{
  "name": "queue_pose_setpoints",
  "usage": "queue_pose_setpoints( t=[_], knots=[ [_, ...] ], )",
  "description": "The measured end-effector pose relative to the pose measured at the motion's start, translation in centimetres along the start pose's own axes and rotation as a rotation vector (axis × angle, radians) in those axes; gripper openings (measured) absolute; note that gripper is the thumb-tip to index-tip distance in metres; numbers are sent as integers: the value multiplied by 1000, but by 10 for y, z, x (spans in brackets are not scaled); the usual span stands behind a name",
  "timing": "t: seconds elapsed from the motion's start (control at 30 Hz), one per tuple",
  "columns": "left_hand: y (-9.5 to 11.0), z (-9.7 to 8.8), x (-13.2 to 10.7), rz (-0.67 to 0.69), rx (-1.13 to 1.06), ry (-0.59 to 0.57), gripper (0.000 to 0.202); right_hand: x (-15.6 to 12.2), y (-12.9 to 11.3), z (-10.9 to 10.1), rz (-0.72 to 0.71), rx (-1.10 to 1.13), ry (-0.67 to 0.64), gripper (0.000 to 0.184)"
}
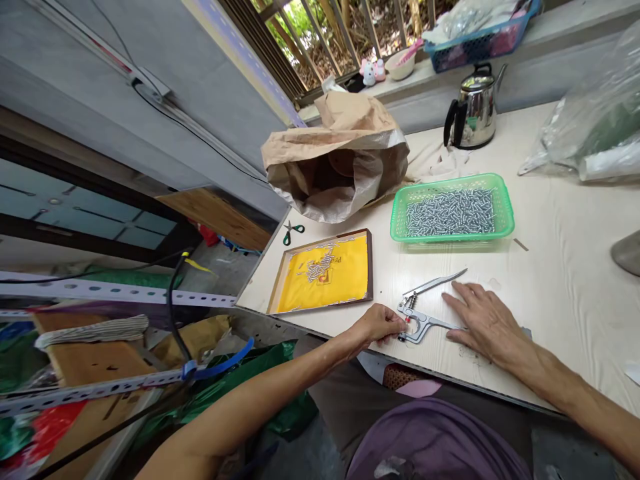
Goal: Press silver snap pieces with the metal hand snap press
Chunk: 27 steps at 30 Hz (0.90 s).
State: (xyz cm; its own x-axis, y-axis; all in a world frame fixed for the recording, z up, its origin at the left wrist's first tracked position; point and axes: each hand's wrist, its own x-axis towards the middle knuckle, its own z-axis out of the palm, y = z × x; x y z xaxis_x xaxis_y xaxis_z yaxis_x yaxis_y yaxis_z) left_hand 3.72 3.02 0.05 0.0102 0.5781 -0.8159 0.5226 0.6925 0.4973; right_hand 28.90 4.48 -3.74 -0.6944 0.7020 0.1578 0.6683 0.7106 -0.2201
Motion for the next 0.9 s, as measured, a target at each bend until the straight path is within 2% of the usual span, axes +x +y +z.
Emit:
queue_pose_setpoints(
  t=[0.1, 0.17, 0.27, 0.37, 0.5, 0.7, 0.77, 0.8, 0.9],
  knots=[
    [0, 1, -1, 1, -7, 14, 16, 10, 19, 0, -28, -85, -22, 75],
    [-1, 1, -3, 13, -10, 27, 15, 16, 24, 2, -44, -96, -75, 85],
    [-1, 1, -5, 11, -10, 40, 18, 23, 22, 2, -38, -106, -123, 89],
    [1, 2, -8, -5, -12, 45, 23, 29, 15, -3, -26, -113, -150, 86],
    [4, 3, -11, -5, -10, 49, 26, 33, 7, -11, 9, -131, -185, 72],
    [1, 3, -11, -18, 45, 44, 29, 30, 4, -13, 16, -73, -168, 55],
    [-4, 4, -13, 59, 155, 124, 28, 29, 4, -12, 15, -57, -163, 51],
    [-6, 6, -14, 149, 233, 204, 25, 28, 3, -12, 15, -53, -161, 50],
    [-9, 14, -12, 538, 493, 426, 18, 26, 1, -10, 14, -44, -148, 45]
  ],
)
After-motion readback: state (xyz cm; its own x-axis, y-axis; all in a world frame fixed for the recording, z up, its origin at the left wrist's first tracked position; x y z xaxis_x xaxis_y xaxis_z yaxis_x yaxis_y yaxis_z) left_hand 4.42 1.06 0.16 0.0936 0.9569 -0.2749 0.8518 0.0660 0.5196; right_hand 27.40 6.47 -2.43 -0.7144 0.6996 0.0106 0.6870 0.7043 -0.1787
